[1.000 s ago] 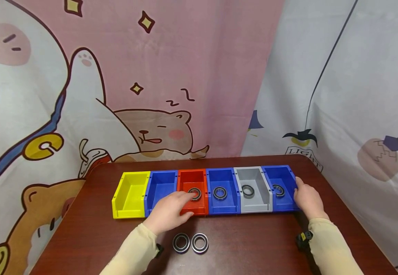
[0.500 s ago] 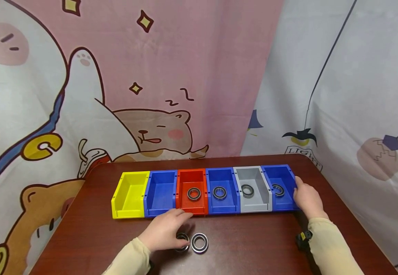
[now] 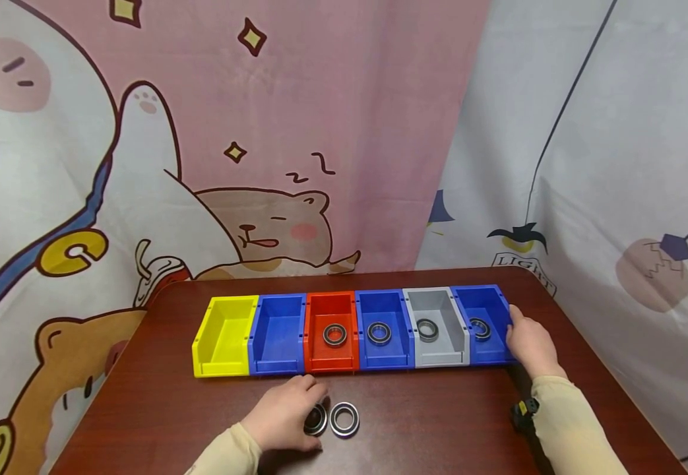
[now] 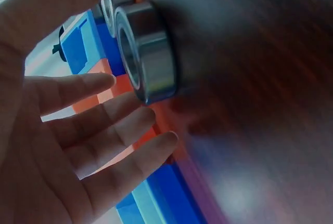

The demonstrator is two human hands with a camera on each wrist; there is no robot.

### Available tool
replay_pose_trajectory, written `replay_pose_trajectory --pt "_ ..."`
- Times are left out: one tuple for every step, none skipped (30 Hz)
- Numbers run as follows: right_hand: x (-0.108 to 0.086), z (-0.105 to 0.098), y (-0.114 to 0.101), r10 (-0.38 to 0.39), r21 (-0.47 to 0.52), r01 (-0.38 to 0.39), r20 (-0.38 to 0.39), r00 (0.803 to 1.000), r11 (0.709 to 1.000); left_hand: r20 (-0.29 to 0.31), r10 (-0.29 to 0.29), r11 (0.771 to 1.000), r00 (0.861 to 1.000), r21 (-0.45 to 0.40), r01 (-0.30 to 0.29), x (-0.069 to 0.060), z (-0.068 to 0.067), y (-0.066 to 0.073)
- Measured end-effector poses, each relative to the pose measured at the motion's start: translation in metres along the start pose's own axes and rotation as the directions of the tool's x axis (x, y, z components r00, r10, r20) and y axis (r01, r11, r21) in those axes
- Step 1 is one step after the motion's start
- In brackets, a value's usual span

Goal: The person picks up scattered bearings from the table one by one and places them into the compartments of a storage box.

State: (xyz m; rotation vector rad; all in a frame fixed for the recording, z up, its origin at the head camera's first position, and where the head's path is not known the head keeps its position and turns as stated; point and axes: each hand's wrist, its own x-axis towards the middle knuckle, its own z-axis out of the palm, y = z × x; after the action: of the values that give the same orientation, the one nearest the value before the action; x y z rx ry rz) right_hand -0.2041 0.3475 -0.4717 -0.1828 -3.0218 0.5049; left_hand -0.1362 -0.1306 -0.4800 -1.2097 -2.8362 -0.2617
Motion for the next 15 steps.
replay_pose_trajectory --pt "0.0 0.0 -0.0002 0.002 0.001 -0.002 0.002 1.0 1.0 0.001 0.002 1.0 1.0 0.005 -0.002 -0.0002 0.0007 0.0003" --pt "0.0 -0.0001 -0.0004 0.003 0.002 -0.003 0.002 1.0 1.0 0.004 0.003 1.0 1.0 0.009 -0.003 -0.0003 0.0014 0.0006" --pt "0.0001 0.0 -0.0004 0.003 0.001 -0.003 0.002 1.0 1.0 0.004 0.005 1.0 1.0 0.012 -0.005 -0.0004 0.0019 0.001" --pt "0.0002 0.0 -0.0003 0.001 0.0 -0.001 0.001 1.0 1.0 0.004 0.01 1.0 1.0 0.015 -0.01 -0.0004 0.0027 0.0012" --pt "0.0002 0.0 -0.0004 -0.001 -0.002 0.001 -0.003 1.0 1.0 0.004 0.014 1.0 1.0 0.02 -0.014 -0.0005 0.0036 0.0013" --pt "0.0 -0.0001 -0.0005 -0.002 -0.003 0.002 -0.004 1.0 1.0 0.002 0.019 0.999 1.0 0.026 -0.019 -0.0006 0.0046 0.0012" --pt "0.0002 0.0001 -0.0003 -0.002 -0.004 0.002 -0.005 1.0 1.0 -0.003 0.023 0.999 1.0 0.035 -0.023 -0.0006 0.006 0.001" --pt "0.0003 0.0003 -0.0002 -0.004 -0.006 0.004 -0.006 1.0 1.0 -0.009 0.027 0.999 1.0 0.038 -0.027 -0.0006 0.0071 0.0008" --pt "0.0003 0.0003 0.0001 -0.004 -0.006 0.004 -0.006 1.0 1.0 -0.016 0.031 0.999 0.999 0.042 -0.03 -0.0006 0.0082 0.0005" --pt "0.0001 0.0003 0.0001 -0.005 -0.005 0.005 -0.007 1.0 1.0 -0.022 0.033 0.998 0.999 0.046 -0.032 -0.0006 0.0092 0.0001" --pt "0.0001 0.0005 0.0003 -0.005 -0.005 0.005 -0.007 1.0 1.0 -0.028 0.036 0.998 0.999 0.047 -0.035 -0.0006 0.0098 -0.0001" --pt "0.0 0.0005 0.0005 -0.004 -0.004 0.004 -0.006 1.0 1.0 -0.033 0.039 0.998 0.999 0.048 -0.037 -0.0007 0.0101 -0.0002" --pt "0.0001 0.0006 0.0008 -0.006 -0.005 0.006 -0.007 1.0 1.0 -0.036 0.04 0.998 0.999 0.048 -0.038 -0.0005 0.0103 -0.0002" --pt "0.0 0.0004 0.0009 -0.008 -0.005 0.008 -0.009 1.0 1.0 -0.039 0.041 0.998 0.998 0.047 -0.039 -0.0004 0.0102 -0.0001" --pt "-0.0001 0.0002 0.001 -0.008 -0.005 0.008 -0.009 1.0 1.0 -0.041 0.042 0.998 0.998 0.048 -0.04 -0.0003 0.0099 0.0002"
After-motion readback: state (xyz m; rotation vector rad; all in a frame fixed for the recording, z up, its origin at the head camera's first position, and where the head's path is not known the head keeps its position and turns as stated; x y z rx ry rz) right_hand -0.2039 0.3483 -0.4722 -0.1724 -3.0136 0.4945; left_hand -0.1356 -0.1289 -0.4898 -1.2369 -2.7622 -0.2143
